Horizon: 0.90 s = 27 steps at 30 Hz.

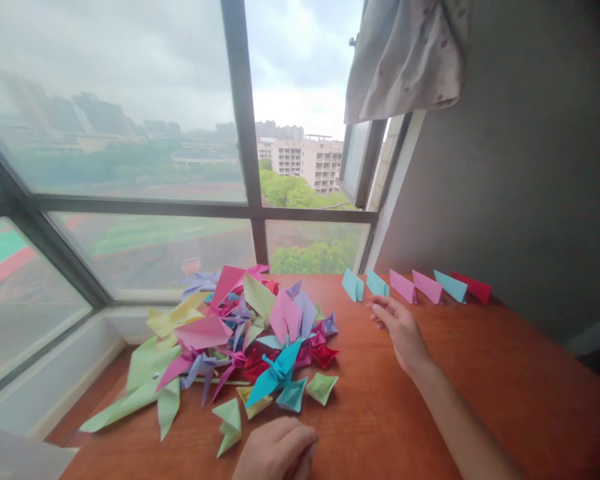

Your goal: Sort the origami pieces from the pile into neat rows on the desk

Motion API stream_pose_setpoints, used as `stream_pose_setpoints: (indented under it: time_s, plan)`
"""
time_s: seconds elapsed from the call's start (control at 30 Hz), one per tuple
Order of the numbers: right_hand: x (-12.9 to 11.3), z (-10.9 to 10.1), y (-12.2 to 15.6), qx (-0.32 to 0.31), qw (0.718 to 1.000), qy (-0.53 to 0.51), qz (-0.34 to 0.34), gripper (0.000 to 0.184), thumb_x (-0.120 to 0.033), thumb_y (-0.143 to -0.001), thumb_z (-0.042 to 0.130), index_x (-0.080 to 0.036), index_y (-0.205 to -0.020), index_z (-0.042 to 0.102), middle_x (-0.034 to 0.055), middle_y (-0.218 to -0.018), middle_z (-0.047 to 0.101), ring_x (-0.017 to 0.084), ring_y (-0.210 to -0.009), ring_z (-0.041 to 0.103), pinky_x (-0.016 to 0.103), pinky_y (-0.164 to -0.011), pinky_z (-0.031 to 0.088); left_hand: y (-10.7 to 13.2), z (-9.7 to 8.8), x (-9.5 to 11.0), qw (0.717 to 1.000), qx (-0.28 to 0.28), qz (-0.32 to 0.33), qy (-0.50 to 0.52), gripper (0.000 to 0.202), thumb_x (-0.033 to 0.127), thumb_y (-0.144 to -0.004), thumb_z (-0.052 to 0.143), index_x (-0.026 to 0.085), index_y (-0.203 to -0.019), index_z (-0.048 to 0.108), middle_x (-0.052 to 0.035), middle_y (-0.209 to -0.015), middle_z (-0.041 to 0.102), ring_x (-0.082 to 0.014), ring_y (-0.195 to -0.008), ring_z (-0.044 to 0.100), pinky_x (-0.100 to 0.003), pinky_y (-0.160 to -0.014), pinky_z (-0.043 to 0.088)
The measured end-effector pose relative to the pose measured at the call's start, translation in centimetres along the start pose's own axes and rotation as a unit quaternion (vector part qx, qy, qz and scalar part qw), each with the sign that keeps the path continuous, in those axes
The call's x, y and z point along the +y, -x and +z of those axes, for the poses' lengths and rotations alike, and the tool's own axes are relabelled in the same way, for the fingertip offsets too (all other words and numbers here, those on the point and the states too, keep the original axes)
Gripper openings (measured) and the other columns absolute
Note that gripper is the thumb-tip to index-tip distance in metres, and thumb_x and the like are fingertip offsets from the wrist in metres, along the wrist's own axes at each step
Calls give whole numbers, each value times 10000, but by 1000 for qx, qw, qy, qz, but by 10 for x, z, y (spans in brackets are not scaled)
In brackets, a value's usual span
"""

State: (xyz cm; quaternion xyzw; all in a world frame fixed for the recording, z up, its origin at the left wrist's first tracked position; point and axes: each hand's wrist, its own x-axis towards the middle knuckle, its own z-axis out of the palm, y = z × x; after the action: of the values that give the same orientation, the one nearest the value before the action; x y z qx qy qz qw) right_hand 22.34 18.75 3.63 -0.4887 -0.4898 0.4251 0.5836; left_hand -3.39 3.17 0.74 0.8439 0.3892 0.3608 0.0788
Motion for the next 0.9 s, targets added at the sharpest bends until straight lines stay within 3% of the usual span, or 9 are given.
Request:
stream_pose_setpoints:
  time_s: [0.1, 0.23, 0.33, 0.43, 0.57, 0.67, 0.9]
  plan:
    - [13, 30, 18, -34, 999, 18, 3, 348, -409, -764, 673, -153, -999, 675, 71, -874, 708, 148, -654, 600, 245, -551, 451, -6, -16, 7, 999, 7, -41, 33, 200, 112, -910, 437, 207, -917, 613, -17, -698, 645, -134, -639, 617, -201, -586, 468]
    - [39, 36, 22, -35, 993, 105, -37, 310, -396, -808, 600, -153, -982, 682, 89, -883, 724, 190, -689, 641, 317, -644, 516, -23, -47, 4, 996, 32, -77, 28, 165, 161, -932, 489, 222, -962, 639, -15, -795, 687, -131, -702, 645, -199, -647, 485]
    - [49, 30, 22, -35, 977, 189, -90, 278, -359, -832, 547, -161, -957, 698, 97, -903, 728, 220, -756, 666, 343, -690, 532, -49, -73, -14, 993, 45, -105, -16, 164, 219, -928, 526, 226, -1026, 658, -30, -907, 719, -159, -796, 676, -228, -729, 506]
    - [49, 28, 23, -35, 965, 229, -121, 265, -324, -848, 510, -171, -943, 705, 93, -911, 731, 218, -760, 673, 335, -687, 537, -82, -88, -40, 985, 12, -143, -92, 215, 192, -912, 502, 211, -1040, 674, -42, -892, 709, -174, -729, 676, -246, -656, 503]
    - [47, 31, 26, -43, 958, 246, -143, 254, -293, -857, 500, -174, -949, 705, 87, -928, 730, 207, -754, 676, 318, -676, 541, -116, -84, -69, 962, -67, -146, -223, 311, 65, -860, 463, 203, -1023, 689, -91, -1102, 647, -198, -794, 686, -275, -651, 503]
    - [46, 33, 28, -45, 956, 248, -149, 251, -281, -862, 498, -172, -957, 703, 88, -945, 728, 203, -764, 677, 310, -680, 543, -124, -73, -79, 933, -113, -157, -303, 315, 53, -840, 480, 217, -1022, 678, -105, -1225, 594, -216, -789, 695, -269, -553, 477]
    - [42, 36, 31, -55, 953, 256, -153, 248, -278, -879, 494, -167, -968, 698, 83, -933, 725, 193, -751, 670, 300, -682, 537, -121, -61, -82, 932, -115, -132, -318, 202, 114, -893, 499, 217, -953, 662, -68, -1172, 638, -198, -800, 688, -252, -559, 478]
